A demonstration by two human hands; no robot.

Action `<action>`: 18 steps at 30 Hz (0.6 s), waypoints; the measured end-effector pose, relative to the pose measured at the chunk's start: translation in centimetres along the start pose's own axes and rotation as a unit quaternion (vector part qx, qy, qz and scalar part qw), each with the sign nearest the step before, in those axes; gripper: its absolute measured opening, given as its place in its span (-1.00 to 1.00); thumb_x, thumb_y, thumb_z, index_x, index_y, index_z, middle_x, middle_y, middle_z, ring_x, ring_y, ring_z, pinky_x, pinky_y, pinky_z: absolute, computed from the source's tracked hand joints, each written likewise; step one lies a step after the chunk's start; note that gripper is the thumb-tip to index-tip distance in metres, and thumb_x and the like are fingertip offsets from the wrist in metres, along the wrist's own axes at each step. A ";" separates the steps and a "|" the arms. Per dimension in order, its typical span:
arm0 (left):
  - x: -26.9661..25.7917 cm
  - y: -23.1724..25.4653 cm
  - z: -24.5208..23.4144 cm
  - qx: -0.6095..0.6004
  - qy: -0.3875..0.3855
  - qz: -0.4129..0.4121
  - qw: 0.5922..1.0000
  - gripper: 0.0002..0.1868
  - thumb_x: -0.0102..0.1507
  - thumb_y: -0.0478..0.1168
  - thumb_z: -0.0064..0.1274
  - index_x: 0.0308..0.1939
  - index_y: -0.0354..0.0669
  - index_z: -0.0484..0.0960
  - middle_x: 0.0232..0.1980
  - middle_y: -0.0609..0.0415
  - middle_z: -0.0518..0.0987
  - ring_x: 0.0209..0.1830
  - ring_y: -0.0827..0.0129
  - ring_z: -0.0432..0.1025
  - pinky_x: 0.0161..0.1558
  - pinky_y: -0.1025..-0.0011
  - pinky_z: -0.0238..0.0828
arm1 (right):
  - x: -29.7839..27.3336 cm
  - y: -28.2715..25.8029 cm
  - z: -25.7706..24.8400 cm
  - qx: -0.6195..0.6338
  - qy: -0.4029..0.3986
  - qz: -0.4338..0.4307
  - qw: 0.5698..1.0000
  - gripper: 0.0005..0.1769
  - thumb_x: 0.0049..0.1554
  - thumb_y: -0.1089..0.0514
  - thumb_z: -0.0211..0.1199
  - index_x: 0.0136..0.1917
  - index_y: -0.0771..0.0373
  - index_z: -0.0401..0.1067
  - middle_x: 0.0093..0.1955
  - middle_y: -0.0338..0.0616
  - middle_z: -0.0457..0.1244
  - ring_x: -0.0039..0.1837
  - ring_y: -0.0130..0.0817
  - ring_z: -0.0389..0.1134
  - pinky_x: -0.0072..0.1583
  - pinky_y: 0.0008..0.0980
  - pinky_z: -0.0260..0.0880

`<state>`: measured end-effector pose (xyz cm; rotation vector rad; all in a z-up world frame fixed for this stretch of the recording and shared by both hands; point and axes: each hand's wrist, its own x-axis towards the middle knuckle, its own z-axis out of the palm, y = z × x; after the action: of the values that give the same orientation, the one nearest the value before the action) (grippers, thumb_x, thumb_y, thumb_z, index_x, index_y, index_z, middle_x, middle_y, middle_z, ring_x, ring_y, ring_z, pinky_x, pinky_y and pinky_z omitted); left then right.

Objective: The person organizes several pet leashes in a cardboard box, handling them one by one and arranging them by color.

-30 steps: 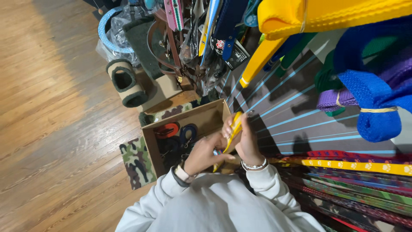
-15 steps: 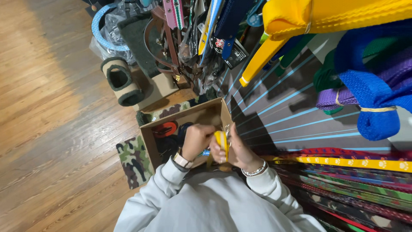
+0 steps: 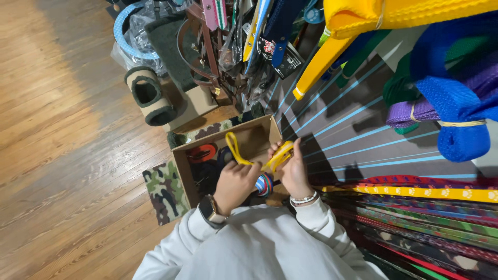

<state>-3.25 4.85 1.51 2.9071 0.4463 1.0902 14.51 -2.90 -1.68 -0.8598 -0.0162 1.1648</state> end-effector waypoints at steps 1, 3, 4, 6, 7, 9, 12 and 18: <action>-0.5 0.2 0.4 0.003 0.000 -0.001 1.000 -0.96 0.26 -0.19 0.05 -0.30 0.02 0.54 -0.55 0.22 0.50 -0.54 0.36 0.49 -0.35 0.46 0.34 | -0.1 0.1 0.4 0.000 -0.002 0.002 1.000 -0.38 0.25 -0.46 -0.03 0.03 0.15 0.28 -0.04 -0.27 0.20 0.08 -0.36 0.29 0.16 -0.45 0.35; -1.7 0.7 1.3 0.016 -0.022 -0.017 0.999 -0.92 0.18 -0.24 0.06 -0.41 0.06 0.52 -0.52 0.22 0.53 -0.51 0.35 0.51 -0.34 0.44 0.32 | -0.5 0.5 1.2 -0.012 -0.032 -0.031 0.999 -0.38 0.28 -0.47 -0.15 0.04 0.12 0.23 -0.10 -0.26 0.10 0.03 -0.34 0.24 0.14 -0.40 0.30; -1.5 0.8 1.2 0.018 -0.024 -0.020 0.999 -0.92 0.18 -0.24 0.06 -0.41 0.06 0.52 -0.52 0.22 0.53 -0.51 0.35 0.51 -0.34 0.44 0.32 | -0.6 0.7 1.3 -0.012 -0.034 -0.028 0.999 -0.38 0.28 -0.47 -0.15 0.04 0.12 0.23 -0.10 -0.26 0.10 0.03 -0.34 0.24 0.14 -0.40 0.30; -1.1 1.0 1.2 -0.052 -0.045 -0.098 0.993 -0.91 0.19 -0.19 0.12 -0.38 0.06 0.51 -0.58 0.28 0.47 -0.59 0.35 0.50 -0.40 0.45 0.36 | -0.7 0.9 1.6 -0.023 -0.067 -0.036 0.997 -0.40 0.29 -0.48 -0.20 0.04 0.09 0.19 -0.19 -0.33 0.01 -0.09 -0.42 0.17 0.07 -0.42 0.23; -0.7 1.0 0.6 -0.050 -0.044 -0.101 0.993 -0.91 0.19 -0.19 0.12 -0.38 0.06 0.51 -0.58 0.28 0.47 -0.59 0.35 0.50 -0.40 0.45 0.36 | -0.7 0.9 1.7 -0.024 -0.069 -0.034 0.997 -0.40 0.29 -0.48 -0.20 0.04 0.09 0.19 -0.19 -0.33 0.01 -0.09 -0.42 0.17 0.07 -0.42 0.23; 0.0 1.2 -0.4 -0.202 -0.144 -0.222 0.943 -0.57 0.13 -0.10 0.27 0.04 -0.01 0.51 -0.52 -0.03 0.63 -0.50 -0.06 0.58 -0.39 0.06 0.49 | -0.8 0.8 1.7 0.013 -0.129 -0.024 0.991 -0.38 0.27 -0.50 -0.23 0.00 0.07 0.17 -0.29 -0.39 -0.05 -0.23 -0.49 0.08 -0.03 -0.42 0.19; -1.5 0.0 2.4 -0.438 -0.141 -0.298 0.837 -0.72 0.15 -0.23 0.31 -0.15 -0.24 0.59 -0.38 -0.15 0.69 -0.26 -0.19 0.59 -0.23 0.10 0.54 | -1.3 0.7 2.1 -0.023 -0.170 0.004 0.985 -0.33 0.25 -0.54 -0.27 -0.01 0.09 0.18 -0.32 -0.39 -0.07 -0.28 -0.50 0.08 -0.08 -0.44 0.17; 1.7 -0.2 -0.5 -0.648 -0.131 -0.391 0.640 -0.61 0.15 -0.54 0.05 0.02 -0.22 0.70 -0.20 0.04 0.70 -0.09 0.44 0.43 0.04 0.24 0.52 | -1.9 1.3 1.6 -0.093 -0.271 0.103 0.953 -0.14 0.24 -0.59 -0.38 -0.13 0.24 0.28 -0.47 -0.33 -0.04 -0.45 -0.49 0.07 -0.27 -0.52 0.14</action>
<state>-2.42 5.48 2.98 1.2675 0.4961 0.4198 11.95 -3.36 -0.53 -0.6907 -0.5039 1.5873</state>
